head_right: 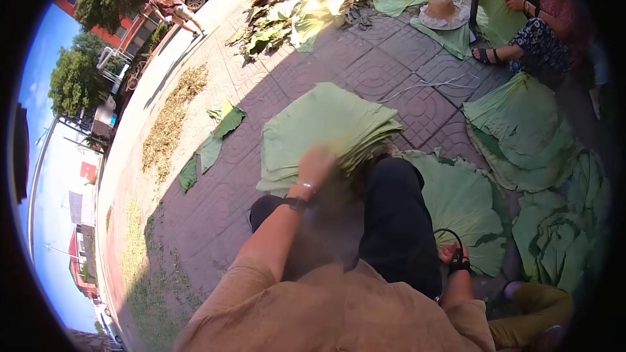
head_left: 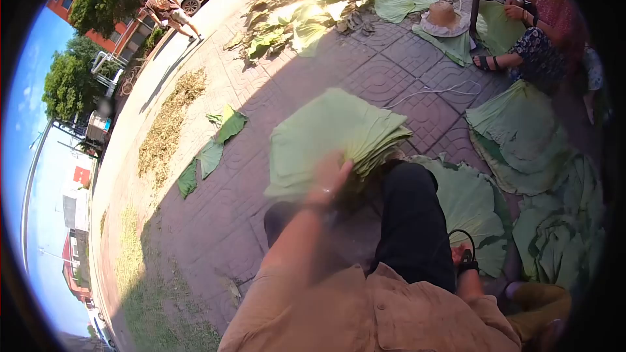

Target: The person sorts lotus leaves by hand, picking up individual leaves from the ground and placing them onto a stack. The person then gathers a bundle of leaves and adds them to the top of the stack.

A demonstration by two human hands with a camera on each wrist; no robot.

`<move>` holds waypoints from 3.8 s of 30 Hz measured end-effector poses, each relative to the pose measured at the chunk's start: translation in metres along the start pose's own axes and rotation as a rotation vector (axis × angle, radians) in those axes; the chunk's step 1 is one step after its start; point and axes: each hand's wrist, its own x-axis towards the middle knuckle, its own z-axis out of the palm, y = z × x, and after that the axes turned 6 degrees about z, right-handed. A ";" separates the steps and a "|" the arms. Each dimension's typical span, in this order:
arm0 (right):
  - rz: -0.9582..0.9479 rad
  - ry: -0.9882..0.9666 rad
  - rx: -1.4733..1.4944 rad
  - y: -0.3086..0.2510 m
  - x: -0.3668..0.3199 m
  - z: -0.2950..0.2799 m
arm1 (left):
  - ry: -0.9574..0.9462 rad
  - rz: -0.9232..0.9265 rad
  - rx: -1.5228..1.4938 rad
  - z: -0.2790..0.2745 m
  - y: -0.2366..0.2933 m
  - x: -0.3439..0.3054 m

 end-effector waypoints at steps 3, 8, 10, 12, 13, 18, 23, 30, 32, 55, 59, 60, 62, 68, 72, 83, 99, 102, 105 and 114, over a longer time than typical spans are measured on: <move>-0.052 0.200 -0.061 0.016 -0.011 0.004 | 0.023 0.107 0.141 -0.010 0.018 -0.005; 0.024 0.109 -0.175 0.034 -0.054 0.037 | 0.066 0.086 -0.069 -0.010 0.018 -0.004; 0.038 0.134 -0.138 0.037 -0.069 0.051 | 0.022 0.099 -0.125 -0.009 0.015 -0.001; 0.078 0.085 -0.174 0.040 -0.068 0.056 | -0.018 0.079 -0.156 -0.005 0.012 -0.001; 0.086 0.135 -0.166 0.041 -0.064 0.061 | -0.045 0.078 -0.159 -0.005 0.012 0.000; 0.116 0.173 -0.186 0.053 -0.065 0.082 | -0.072 0.079 -0.150 -0.004 0.009 0.001; 0.154 0.125 -0.089 0.057 -0.039 0.070 | -0.085 0.065 -0.158 -0.004 0.011 0.001; 0.059 0.146 -0.062 0.051 -0.041 0.085 | -0.088 0.069 -0.151 -0.003 0.010 0.001; 0.058 0.167 -0.031 0.051 -0.035 0.083 | -0.092 0.055 -0.160 -0.002 0.011 0.002; 0.083 0.064 0.087 0.058 -0.014 0.052 | -0.091 0.037 -0.157 -0.005 0.018 0.001; 0.100 -0.001 0.295 0.061 0.004 0.048 | -0.096 0.035 -0.148 -0.006 0.020 0.002; 0.074 -0.022 0.349 0.063 0.007 0.046 | -0.097 0.030 -0.151 -0.006 0.021 0.002; -0.133 -0.061 0.058 0.069 -0.005 0.047 | -0.098 0.035 -0.150 -0.004 0.018 0.002; -0.061 -0.005 0.242 0.063 -0.013 0.054 | -0.087 0.031 -0.166 -0.003 0.015 0.002; 0.034 0.012 0.426 0.062 0.025 0.041 | -0.087 0.030 -0.158 -0.003 0.013 0.001; -0.199 0.030 0.347 0.018 -0.018 0.046 | -0.090 0.020 -0.143 -0.004 0.018 0.001; -0.511 0.247 -1.438 0.065 -0.021 0.014 | -0.088 0.025 -0.152 -0.004 0.021 0.003; -0.537 0.176 -1.229 0.069 -0.017 0.015 | -0.083 0.011 -0.174 -0.002 0.020 0.003; -0.457 0.055 -0.792 0.074 -0.014 0.016 | -0.086 -0.008 -0.196 -0.003 0.022 0.003; 0.021 0.074 -0.101 0.078 0.025 -0.008 | -0.088 -0.021 -0.196 -0.002 0.021 0.003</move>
